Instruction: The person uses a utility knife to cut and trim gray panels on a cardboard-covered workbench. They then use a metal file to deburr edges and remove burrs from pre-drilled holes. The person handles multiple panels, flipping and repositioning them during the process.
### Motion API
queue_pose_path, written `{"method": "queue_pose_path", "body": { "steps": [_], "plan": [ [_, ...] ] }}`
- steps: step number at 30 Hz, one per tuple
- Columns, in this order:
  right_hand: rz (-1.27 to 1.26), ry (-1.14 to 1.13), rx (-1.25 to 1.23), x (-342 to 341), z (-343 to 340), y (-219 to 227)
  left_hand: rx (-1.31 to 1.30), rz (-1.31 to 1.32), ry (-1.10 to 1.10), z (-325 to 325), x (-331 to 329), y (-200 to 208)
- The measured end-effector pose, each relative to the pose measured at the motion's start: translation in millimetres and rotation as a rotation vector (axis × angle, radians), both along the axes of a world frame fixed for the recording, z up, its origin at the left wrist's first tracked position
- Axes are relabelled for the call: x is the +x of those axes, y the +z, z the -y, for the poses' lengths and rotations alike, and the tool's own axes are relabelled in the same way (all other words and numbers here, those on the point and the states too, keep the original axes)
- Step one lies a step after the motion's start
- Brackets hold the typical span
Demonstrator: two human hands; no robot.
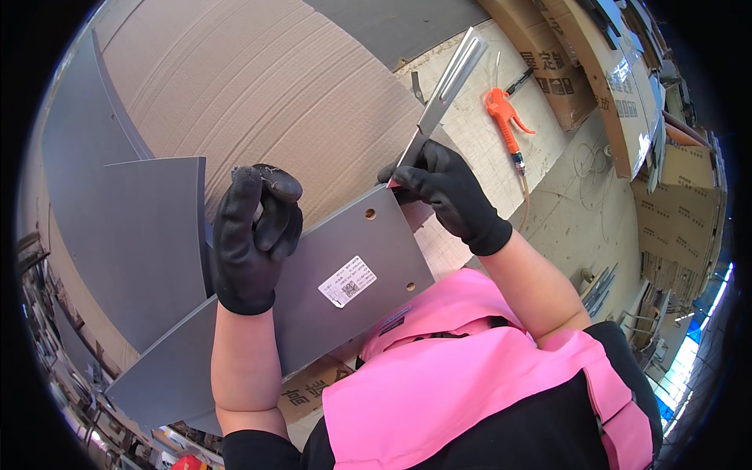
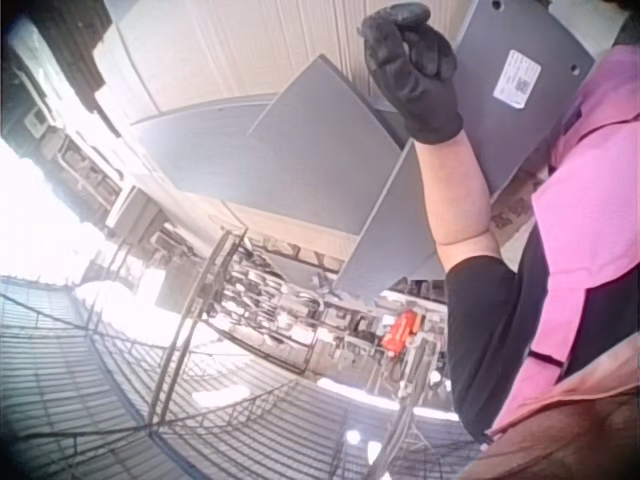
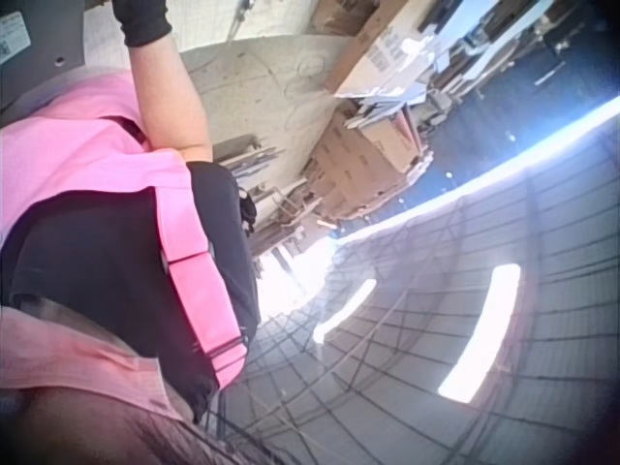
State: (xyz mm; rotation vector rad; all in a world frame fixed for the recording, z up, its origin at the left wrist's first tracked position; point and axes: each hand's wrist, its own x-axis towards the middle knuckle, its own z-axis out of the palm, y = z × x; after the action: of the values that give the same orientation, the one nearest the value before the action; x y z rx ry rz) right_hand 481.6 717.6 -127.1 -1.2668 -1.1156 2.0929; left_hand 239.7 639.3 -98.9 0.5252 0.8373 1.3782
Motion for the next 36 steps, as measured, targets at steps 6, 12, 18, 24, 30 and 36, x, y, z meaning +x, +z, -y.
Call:
{"method": "queue_pose_path", "body": {
  "steps": [6,12,18,24,30,36],
  "plan": [
    [-0.019,-0.056,-0.033,-9,-3,7,-0.015,-0.012,-0.011,-1,0,0],
    [0.099,0.008,0.072,-8,-1,2,-0.038,0.008,-0.003,0,0,1],
    [-0.053,-0.143,-0.093,-1,10,-2,-0.049,0.017,0.020,1,-2,1],
    [-0.099,-0.089,0.025,2,14,-2,-0.031,0.021,0.006,-1,-2,1],
    [0.061,-0.012,0.100,-6,4,2,-0.032,0.029,0.011,-1,-2,0],
    [0.103,0.064,0.090,-9,-7,7,-0.040,0.039,-0.001,-1,0,-1]
  ]
}}
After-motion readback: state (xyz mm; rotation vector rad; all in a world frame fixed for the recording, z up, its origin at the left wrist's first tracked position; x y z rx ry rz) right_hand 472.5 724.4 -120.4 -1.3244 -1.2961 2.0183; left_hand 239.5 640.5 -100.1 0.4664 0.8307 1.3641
